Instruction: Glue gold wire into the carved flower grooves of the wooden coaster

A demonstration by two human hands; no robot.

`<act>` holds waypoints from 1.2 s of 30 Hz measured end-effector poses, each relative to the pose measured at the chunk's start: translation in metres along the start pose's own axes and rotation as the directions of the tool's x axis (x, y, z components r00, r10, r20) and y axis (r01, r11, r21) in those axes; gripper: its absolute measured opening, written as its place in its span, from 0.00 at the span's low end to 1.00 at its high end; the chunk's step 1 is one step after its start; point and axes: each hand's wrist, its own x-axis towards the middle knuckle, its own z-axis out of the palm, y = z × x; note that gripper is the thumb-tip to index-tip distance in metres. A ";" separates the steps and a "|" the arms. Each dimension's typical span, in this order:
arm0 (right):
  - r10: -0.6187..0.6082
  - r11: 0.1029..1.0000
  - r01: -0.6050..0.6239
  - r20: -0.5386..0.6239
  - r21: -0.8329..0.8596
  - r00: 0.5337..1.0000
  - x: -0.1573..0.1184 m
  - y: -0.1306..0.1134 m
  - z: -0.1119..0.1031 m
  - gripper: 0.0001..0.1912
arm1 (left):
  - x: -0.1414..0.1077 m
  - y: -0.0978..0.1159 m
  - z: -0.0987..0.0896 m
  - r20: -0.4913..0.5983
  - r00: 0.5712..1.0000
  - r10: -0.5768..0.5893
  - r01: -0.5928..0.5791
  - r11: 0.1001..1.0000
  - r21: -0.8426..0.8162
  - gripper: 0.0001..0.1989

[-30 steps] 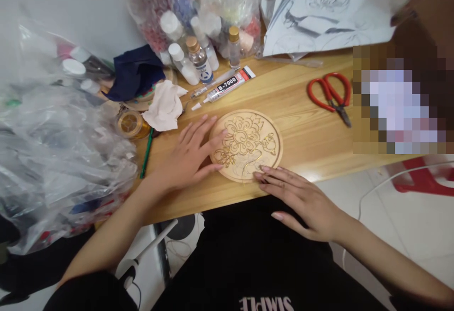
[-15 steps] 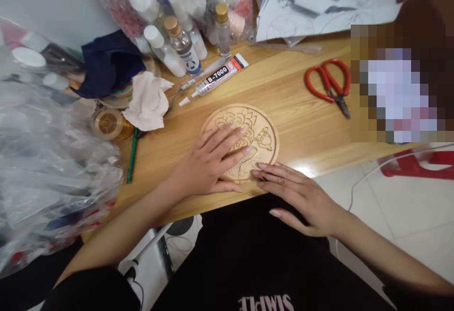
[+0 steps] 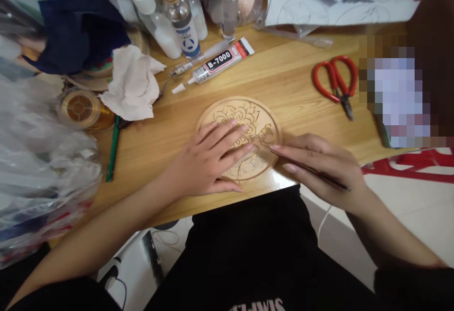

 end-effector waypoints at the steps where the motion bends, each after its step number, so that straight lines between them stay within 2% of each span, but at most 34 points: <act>1: -0.005 1.000 0.005 0.029 0.020 1.000 0.005 0.003 -0.003 0.22 | 0.000 0.000 0.000 -0.001 1.000 0.003 -0.003 1.000 0.008 0.39; 4: -0.025 0.998 0.016 0.132 0.066 0.991 0.016 0.009 -0.011 0.20 | 0.001 0.000 0.001 -0.013 1.000 0.001 -0.001 1.000 0.009 0.38; 9: 0.041 0.997 -0.057 0.247 0.057 0.968 0.029 0.019 -0.020 0.10 | 0.000 0.000 0.002 -0.007 1.000 -0.019 0.019 1.000 -0.025 0.38; 16: 0.025 0.991 -0.071 0.375 0.109 0.927 0.044 0.031 -0.025 0.10 | 0.001 0.000 0.000 0.011 1.000 -0.026 0.026 0.999 -0.027 0.38; 22: -0.029 0.992 -0.021 0.378 0.128 0.925 0.050 0.031 -0.025 0.08 | 0.002 0.000 -0.001 -0.005 1.000 -0.017 0.017 0.998 -0.052 0.38; 27: -0.004 0.992 -0.046 0.388 0.121 0.922 0.051 0.031 -0.025 0.08 | 0.002 0.000 -0.001 0.025 0.999 -0.045 0.047 0.996 -0.082 0.37; 32: -0.034 0.994 -0.007 0.367 0.109 0.930 0.050 0.032 -0.025 0.07 | 0.002 0.000 -0.001 0.020 1.000 -0.023 0.023 1.000 -0.012 0.37; 36: -0.016 0.992 -0.028 0.352 0.121 0.936 0.047 0.029 -0.025 0.07 | 0.002 -0.001 -0.001 0.001 1.000 0.004 -0.004 1.000 0.001 0.37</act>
